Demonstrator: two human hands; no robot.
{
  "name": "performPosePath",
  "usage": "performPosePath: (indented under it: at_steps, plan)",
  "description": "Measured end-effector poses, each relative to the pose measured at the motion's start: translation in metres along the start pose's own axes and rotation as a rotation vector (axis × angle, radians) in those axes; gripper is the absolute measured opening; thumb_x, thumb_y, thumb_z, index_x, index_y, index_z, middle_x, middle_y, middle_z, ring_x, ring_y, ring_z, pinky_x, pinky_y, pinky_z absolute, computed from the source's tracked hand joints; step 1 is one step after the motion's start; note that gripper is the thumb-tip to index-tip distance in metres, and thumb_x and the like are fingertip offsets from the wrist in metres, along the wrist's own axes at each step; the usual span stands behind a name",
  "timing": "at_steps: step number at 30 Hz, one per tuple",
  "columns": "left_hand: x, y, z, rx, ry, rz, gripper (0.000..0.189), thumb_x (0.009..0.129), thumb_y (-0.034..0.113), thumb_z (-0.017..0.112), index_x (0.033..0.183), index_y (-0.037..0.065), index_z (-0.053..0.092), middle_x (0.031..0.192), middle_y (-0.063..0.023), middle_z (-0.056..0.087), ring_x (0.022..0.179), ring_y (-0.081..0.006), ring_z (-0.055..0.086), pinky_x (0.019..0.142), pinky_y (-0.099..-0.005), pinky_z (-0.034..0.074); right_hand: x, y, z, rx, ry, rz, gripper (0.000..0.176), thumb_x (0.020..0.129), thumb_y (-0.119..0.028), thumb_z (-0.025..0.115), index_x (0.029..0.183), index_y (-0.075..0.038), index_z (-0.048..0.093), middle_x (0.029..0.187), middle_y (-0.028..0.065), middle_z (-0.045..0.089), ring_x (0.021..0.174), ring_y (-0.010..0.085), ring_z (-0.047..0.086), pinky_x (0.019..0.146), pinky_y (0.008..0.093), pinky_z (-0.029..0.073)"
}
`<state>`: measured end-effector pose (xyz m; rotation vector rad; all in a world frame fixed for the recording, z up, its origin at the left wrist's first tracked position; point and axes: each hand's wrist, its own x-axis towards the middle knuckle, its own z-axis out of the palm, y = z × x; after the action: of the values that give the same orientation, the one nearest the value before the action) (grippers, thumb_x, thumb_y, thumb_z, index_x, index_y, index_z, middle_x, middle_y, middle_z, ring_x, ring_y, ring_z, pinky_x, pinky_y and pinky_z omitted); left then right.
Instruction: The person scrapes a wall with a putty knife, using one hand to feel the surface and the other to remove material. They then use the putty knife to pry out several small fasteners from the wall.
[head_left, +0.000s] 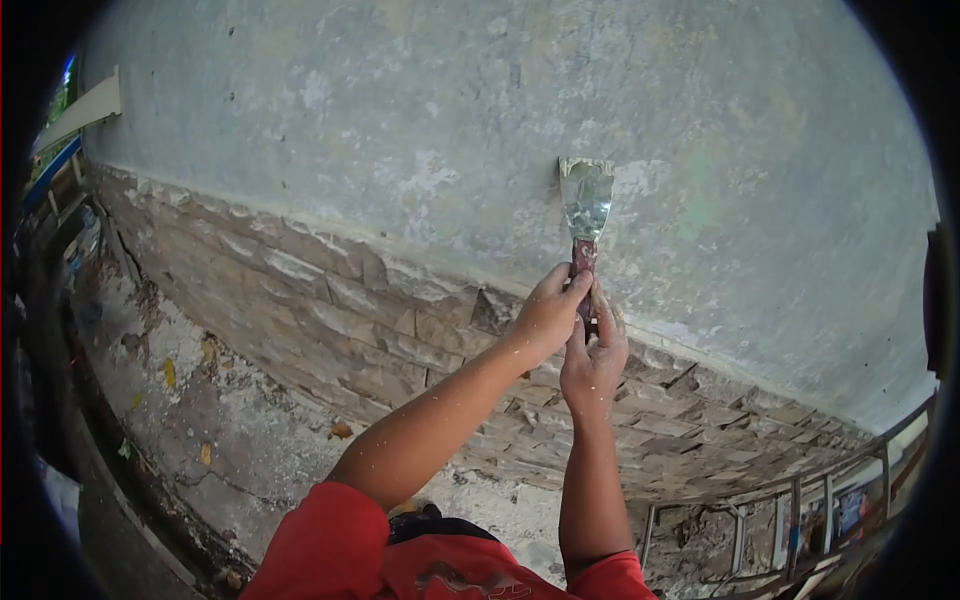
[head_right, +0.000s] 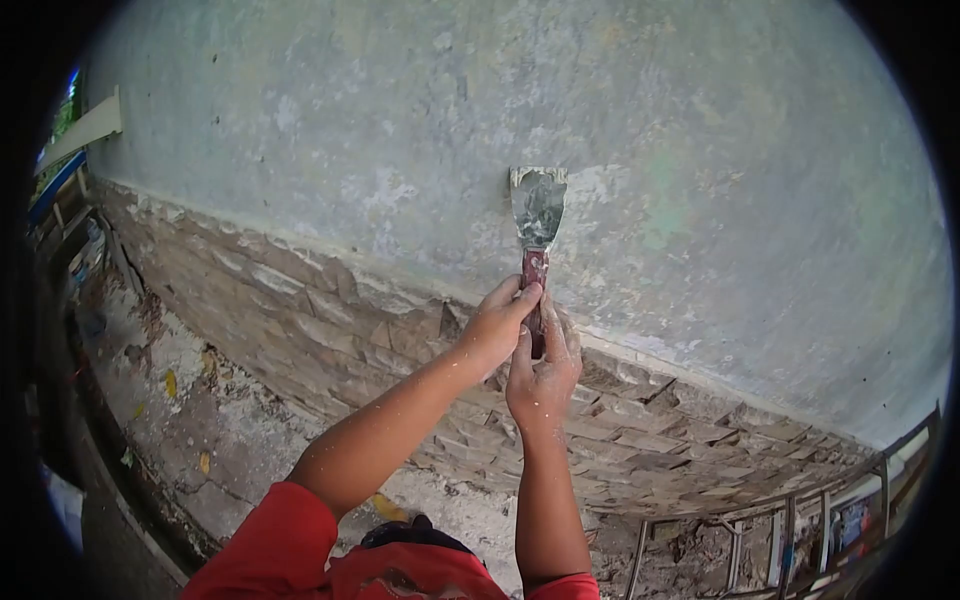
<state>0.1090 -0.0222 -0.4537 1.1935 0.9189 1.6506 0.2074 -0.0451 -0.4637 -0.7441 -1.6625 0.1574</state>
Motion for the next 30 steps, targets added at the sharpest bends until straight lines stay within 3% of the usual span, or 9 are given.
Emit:
performPosePath:
  at_steps: [4,7,11,14,16,19,22,26,30]
  plan:
    - [-0.030,0.030,-0.061,-0.014,0.199,-0.095,0.032,0.099,0.035,0.047,0.093,0.004,0.053,0.065,-0.0036,0.054,0.051,-0.0109,0.052,0.048,-0.0248,0.042,-0.041,-0.011,0.006,-0.085,0.033,0.033,0.031,0.083,0.000,0.060,0.114,0.004,0.060,0.116,0.0161,0.055,0.103,0.0302,0.055,0.084,0.0375,0.047]
    - [-0.030,0.047,-0.116,0.268,0.187,-0.051,0.039,0.097,0.039,0.048,0.087,0.002,0.055,0.059,-0.0036,0.054,0.046,-0.0139,0.051,0.049,-0.0280,0.043,-0.085,-0.008,0.001,0.147,0.002,0.384,0.026,0.084,0.001,0.060,0.109,0.003,0.061,0.115,0.0149,0.055,0.101,0.0261,0.056,0.078,0.0333,0.049]
    - [0.006,0.099,-0.174,0.509,0.264,0.122,0.049,0.096,0.044,0.048,0.074,0.001,0.057,0.058,-0.0063,0.056,0.049,-0.0181,0.055,0.051,-0.0336,0.044,-0.107,-0.016,0.007,0.109,0.000,0.404,0.023,0.085,0.001,0.059,0.108,0.003,0.061,0.115,0.0139,0.055,0.098,0.0219,0.057,0.074,0.0291,0.049]
    - [0.013,0.110,-0.207,0.447,0.287,0.176,0.050,0.095,0.045,0.048,0.075,0.001,0.057,0.057,-0.0059,0.056,0.049,-0.0190,0.056,0.052,-0.0333,0.044,-0.121,-0.032,0.029,0.076,0.111,0.336,0.020,0.085,0.002,0.057,0.105,0.004,0.061,0.112,0.0125,0.055,0.092,0.0195,0.057,0.073,0.0292,0.049]
    - [0.000,0.082,-0.235,0.349,0.256,0.116,0.043,0.097,0.043,0.049,0.083,0.003,0.052,0.063,-0.0028,0.053,0.044,-0.0114,0.048,0.040,-0.0266,0.039,-0.135,-0.042,0.051,0.078,0.177,0.404,0.020,0.085,0.002,0.057,0.104,0.004,0.061,0.111,0.0125,0.055,0.091,0.0195,0.057,0.073,0.0294,0.049]
    - [-0.026,0.052,-0.277,0.238,0.247,0.021,0.042,0.097,0.043,0.049,0.083,0.004,0.051,0.062,-0.0027,0.052,0.044,-0.0114,0.048,0.039,-0.0268,0.039,-0.158,-0.048,0.100,0.097,0.259,0.452,0.018,0.084,0.003,0.057,0.102,0.003,0.061,0.109,0.0128,0.054,0.093,0.0199,0.057,0.073,0.0296,0.050]
    - [-0.020,0.086,-0.304,0.296,0.206,-0.003,0.041,0.097,0.043,0.049,0.085,0.004,0.049,0.063,-0.0026,0.051,0.044,-0.0113,0.048,0.039,-0.0270,0.039,-0.169,-0.068,0.138,0.083,0.201,0.506,0.014,0.083,0.002,0.058,0.096,0.002,0.062,0.111,0.0132,0.055,0.098,0.0222,0.056,0.074,0.0301,0.051]
    - [0.035,0.173,-0.331,0.133,0.150,0.215,0.040,0.097,0.042,0.049,0.087,0.003,0.050,0.067,-0.0055,0.054,0.049,-0.0137,0.054,0.042,-0.0271,0.044,-0.151,-0.099,0.156,-0.092,0.154,0.385,0.014,0.082,0.003,0.058,0.095,0.001,0.061,0.113,0.0139,0.055,0.101,0.0240,0.055,0.073,0.0302,0.050]
    - [0.026,0.154,-0.356,0.053,0.115,0.162,0.039,0.098,0.039,0.048,0.094,0.000,0.049,0.077,-0.0102,0.061,0.053,-0.0173,0.062,0.044,-0.0287,0.049,-0.127,-0.104,0.163,-0.097,0.173,0.298,0.013,0.082,0.002,0.057,0.095,0.001,0.061,0.111,0.0144,0.055,0.101,0.0247,0.055,0.072,0.0301,0.050]
